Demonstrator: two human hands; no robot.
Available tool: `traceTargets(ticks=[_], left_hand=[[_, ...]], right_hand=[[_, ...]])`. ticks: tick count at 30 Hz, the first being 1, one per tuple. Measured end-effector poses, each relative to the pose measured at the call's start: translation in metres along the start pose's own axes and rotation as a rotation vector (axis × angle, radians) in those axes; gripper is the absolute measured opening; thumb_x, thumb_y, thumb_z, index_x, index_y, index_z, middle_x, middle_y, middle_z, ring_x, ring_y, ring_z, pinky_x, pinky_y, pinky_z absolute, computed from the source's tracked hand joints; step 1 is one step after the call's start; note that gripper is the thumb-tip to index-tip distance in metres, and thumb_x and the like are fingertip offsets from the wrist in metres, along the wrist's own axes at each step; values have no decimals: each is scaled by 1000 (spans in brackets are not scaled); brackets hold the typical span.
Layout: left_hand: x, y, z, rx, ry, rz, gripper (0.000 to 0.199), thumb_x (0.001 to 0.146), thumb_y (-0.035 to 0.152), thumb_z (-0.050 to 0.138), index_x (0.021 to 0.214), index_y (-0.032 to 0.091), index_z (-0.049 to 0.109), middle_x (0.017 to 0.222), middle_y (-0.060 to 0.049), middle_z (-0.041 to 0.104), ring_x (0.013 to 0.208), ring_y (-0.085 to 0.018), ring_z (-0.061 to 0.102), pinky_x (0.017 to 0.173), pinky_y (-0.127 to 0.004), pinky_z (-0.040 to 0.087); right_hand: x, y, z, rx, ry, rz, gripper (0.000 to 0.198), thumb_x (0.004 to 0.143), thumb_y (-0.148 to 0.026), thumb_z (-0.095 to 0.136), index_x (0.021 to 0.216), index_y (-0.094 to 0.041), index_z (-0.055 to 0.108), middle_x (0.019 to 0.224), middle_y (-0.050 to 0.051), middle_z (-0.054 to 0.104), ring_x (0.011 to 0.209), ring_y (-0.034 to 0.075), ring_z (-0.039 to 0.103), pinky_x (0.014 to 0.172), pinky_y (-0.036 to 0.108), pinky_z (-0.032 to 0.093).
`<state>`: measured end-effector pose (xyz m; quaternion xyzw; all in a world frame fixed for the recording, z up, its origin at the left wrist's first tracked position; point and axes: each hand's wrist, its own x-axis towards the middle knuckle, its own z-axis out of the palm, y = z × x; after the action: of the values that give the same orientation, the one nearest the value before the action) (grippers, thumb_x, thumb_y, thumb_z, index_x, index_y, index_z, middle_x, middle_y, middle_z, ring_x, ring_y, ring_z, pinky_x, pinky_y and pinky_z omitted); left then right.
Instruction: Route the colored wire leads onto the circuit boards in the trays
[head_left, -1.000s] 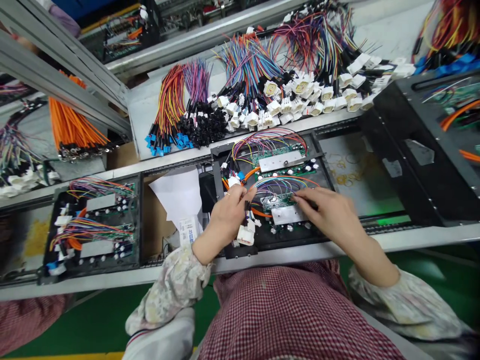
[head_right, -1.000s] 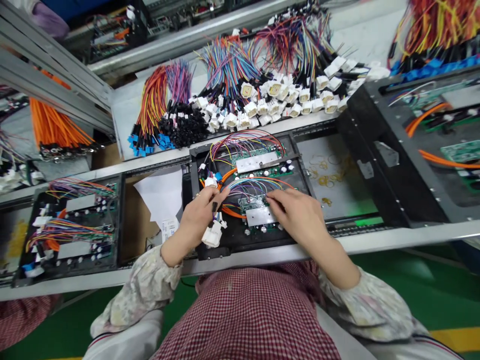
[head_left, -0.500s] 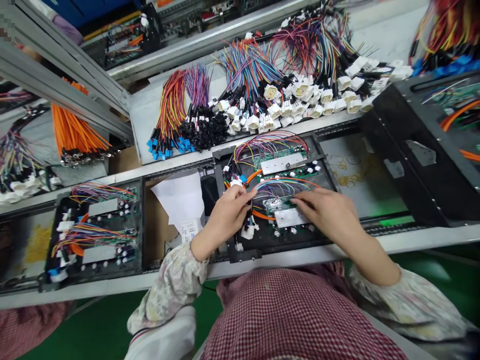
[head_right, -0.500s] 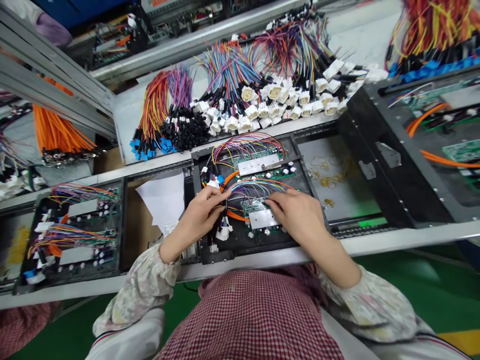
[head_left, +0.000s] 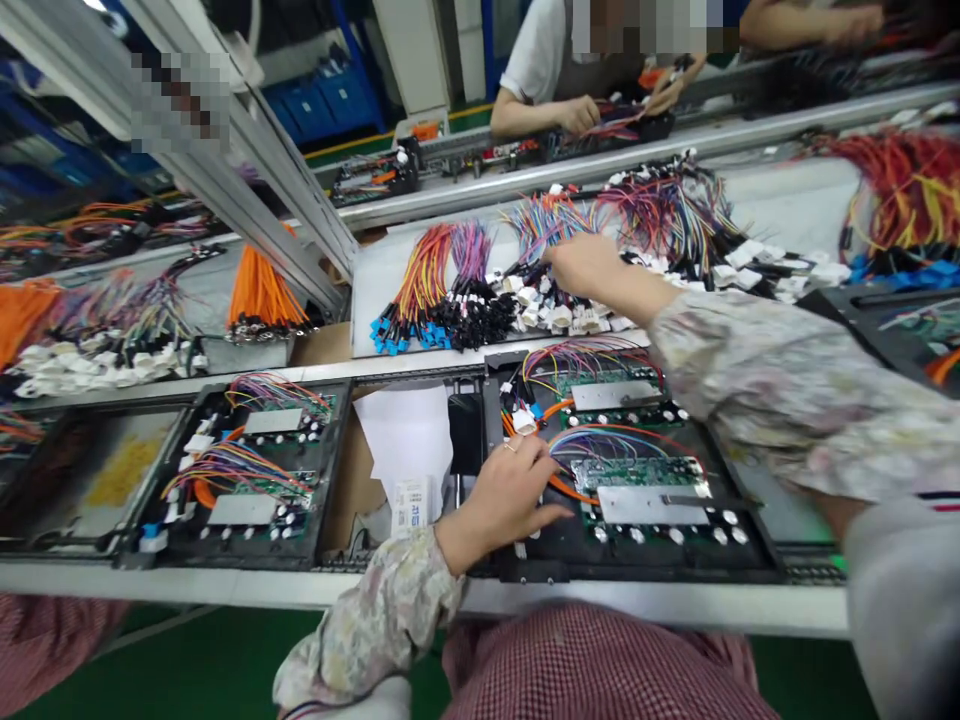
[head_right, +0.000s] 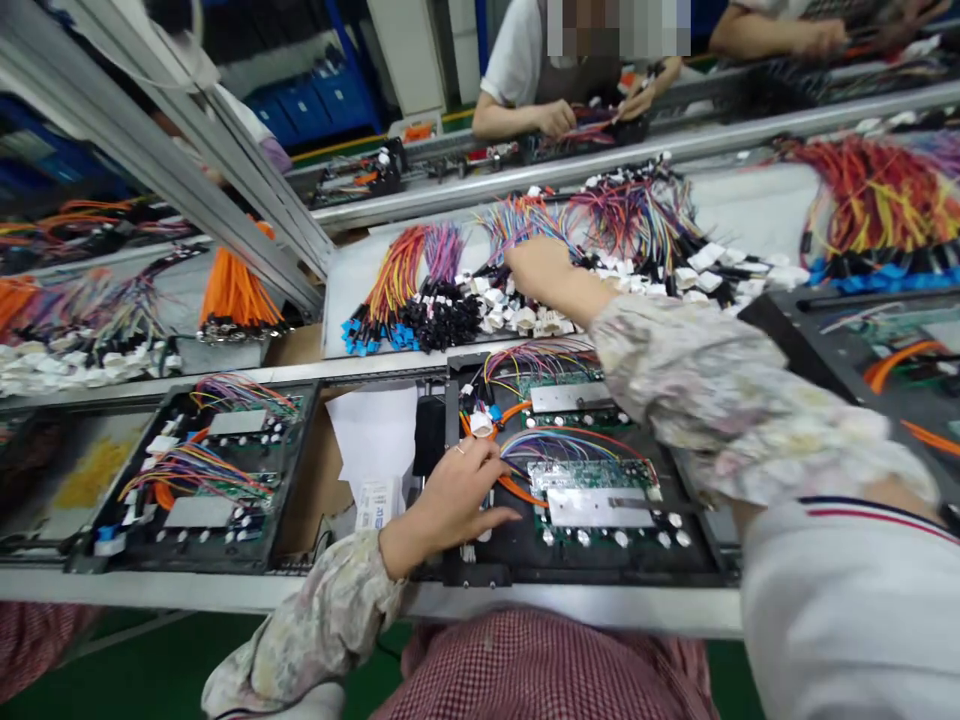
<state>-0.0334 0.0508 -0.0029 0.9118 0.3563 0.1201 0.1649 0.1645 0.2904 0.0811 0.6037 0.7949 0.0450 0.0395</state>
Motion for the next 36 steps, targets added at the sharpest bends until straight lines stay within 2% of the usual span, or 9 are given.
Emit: traceTargets(ticks=[5, 9, 11, 14, 17, 20, 26, 32, 36], left_hand=[[-18, -8, -3, 2, 42, -47, 46, 78, 53, 79, 102, 18, 61, 108, -9, 62, 103, -28, 59, 86, -41, 52], [-30, -16, -6, -76, 100, -70, 50, 83, 62, 68, 104, 17, 63, 109, -11, 62, 103, -29, 58, 90, -44, 51], [-32, -19, -10, -180, 113, -72, 48, 86, 61, 64, 106, 18, 64, 109, -12, 64, 105, -28, 58, 92, -46, 50], [-28, -19, -21, -525, 273, -156, 42, 94, 58, 54, 104, 19, 64, 102, -11, 66, 101, -26, 60, 91, -44, 50], [-20, -8, -38, -1116, 545, -372, 61, 98, 69, 29, 116, 19, 58, 102, -12, 65, 89, -22, 63, 69, -33, 53], [-10, 15, -50, -1512, 485, -475, 70, 95, 75, 18, 117, 23, 59, 112, -11, 64, 84, -20, 64, 55, -27, 50], [5, 57, -35, -1420, 348, -399, 67, 96, 70, 37, 67, 16, 63, 82, -6, 59, 63, -12, 51, 47, -23, 40], [5, 58, -31, -1407, 60, -237, 71, 96, 71, 35, 59, 16, 62, 78, -5, 57, 60, -11, 51, 55, -28, 43], [7, 50, -33, -1383, 146, -250, 64, 98, 66, 39, 67, 17, 65, 75, -5, 58, 64, -12, 53, 59, -27, 45]], right_hand=[[60, -28, 20, -19, 46, -131, 25, 95, -22, 58, 114, -10, 68, 117, 16, 69, 110, 26, 63, 89, 39, 50], [63, -30, 4, -31, 113, -154, 30, 95, -40, 64, 105, -12, 68, 104, 8, 71, 91, 17, 68, 83, 37, 55], [51, -22, -13, -25, 191, -156, 48, 105, -40, 42, 98, -2, 71, 97, 12, 74, 89, 14, 70, 77, 28, 47], [4, -9, -36, -7, 325, -183, 80, 105, -35, 0, 110, 4, 70, 105, 14, 73, 102, 14, 67, 71, 25, 37], [-80, -7, -41, 10, 373, -255, 39, 105, -35, 40, 118, -18, 73, 103, 8, 76, 98, 17, 67, 66, 26, 40], [-179, -16, -30, 29, 419, -538, 35, 103, -34, 44, 95, -24, 76, 77, 1, 73, 71, 16, 65, 55, 30, 36], [-300, -44, 4, 355, 435, -405, 28, 101, -36, 51, 88, -22, 71, 68, 0, 68, 57, 15, 61, 54, 30, 40], [-328, -63, 29, 712, 340, -178, 23, 99, -30, 56, 80, -21, 65, 70, 0, 69, 56, 13, 63, 55, 27, 46], [-329, -69, 29, 936, 257, -94, 23, 100, -27, 49, 88, -23, 68, 77, 1, 74, 63, 16, 68, 58, 27, 51]])
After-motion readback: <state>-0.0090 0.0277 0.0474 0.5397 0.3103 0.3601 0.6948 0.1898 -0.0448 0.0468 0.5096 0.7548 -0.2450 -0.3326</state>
